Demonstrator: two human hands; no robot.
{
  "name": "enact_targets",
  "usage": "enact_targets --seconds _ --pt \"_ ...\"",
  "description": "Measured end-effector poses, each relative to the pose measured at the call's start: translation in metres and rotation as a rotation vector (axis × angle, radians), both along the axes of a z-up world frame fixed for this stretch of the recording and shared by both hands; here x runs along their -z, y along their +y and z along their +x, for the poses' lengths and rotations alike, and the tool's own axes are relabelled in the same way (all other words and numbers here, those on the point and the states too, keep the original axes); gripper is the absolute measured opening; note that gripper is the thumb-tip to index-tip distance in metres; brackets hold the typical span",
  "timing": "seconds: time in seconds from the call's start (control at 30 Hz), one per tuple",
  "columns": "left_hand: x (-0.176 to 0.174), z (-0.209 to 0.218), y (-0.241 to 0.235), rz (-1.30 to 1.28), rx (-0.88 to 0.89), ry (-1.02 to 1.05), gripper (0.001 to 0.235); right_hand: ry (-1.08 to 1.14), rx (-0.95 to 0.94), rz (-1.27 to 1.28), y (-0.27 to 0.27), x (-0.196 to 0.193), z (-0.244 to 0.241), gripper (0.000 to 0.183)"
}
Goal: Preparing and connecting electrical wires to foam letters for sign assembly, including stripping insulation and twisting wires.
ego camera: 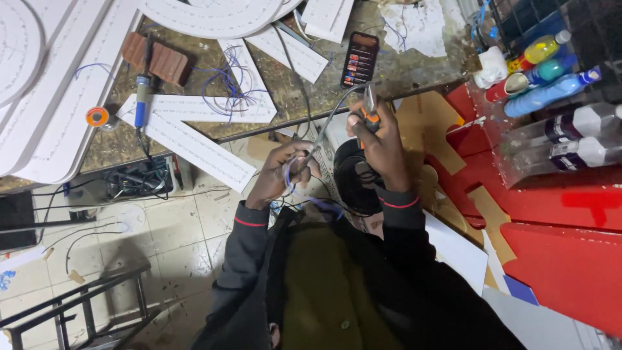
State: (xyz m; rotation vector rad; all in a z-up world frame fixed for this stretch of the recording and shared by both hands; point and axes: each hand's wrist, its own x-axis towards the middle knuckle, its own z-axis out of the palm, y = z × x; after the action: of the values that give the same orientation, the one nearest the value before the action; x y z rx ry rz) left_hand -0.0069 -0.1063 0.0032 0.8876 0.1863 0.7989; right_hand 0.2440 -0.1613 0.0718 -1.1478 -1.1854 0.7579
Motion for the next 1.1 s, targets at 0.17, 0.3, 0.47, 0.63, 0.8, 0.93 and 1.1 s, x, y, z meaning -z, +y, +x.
enact_targets --seconds 0.17,0.3,0.47,0.63,0.8,0.93,1.1 --pt "-0.004 -0.004 0.002 0.111 -0.077 -0.065 0.048 -0.035 -0.001 -0.164 -0.018 0.013 0.011 0.029" --pt "-0.006 0.000 0.003 0.147 -0.270 0.040 0.041 -0.470 0.019 -0.511 -0.018 0.062 0.026 0.039" --pt "-0.025 0.013 0.006 0.238 -0.462 0.228 0.034 -0.710 -0.120 -0.486 -0.027 0.124 0.025 0.042" --pt "-0.019 0.013 0.014 0.165 -0.535 0.168 0.034 -0.462 -0.111 -0.600 -0.037 0.136 0.030 0.046" --pt "-0.026 0.024 0.015 0.110 -0.504 0.197 0.027 0.071 -0.164 -0.409 -0.023 0.173 0.015 0.037" --pt "-0.034 0.032 0.010 0.119 -0.327 0.334 0.025 0.319 -0.121 -0.224 -0.004 0.117 -0.012 0.036" --pt "-0.043 0.037 0.005 0.080 -0.239 0.448 0.030 0.448 -0.123 -0.079 0.011 0.065 -0.034 0.047"
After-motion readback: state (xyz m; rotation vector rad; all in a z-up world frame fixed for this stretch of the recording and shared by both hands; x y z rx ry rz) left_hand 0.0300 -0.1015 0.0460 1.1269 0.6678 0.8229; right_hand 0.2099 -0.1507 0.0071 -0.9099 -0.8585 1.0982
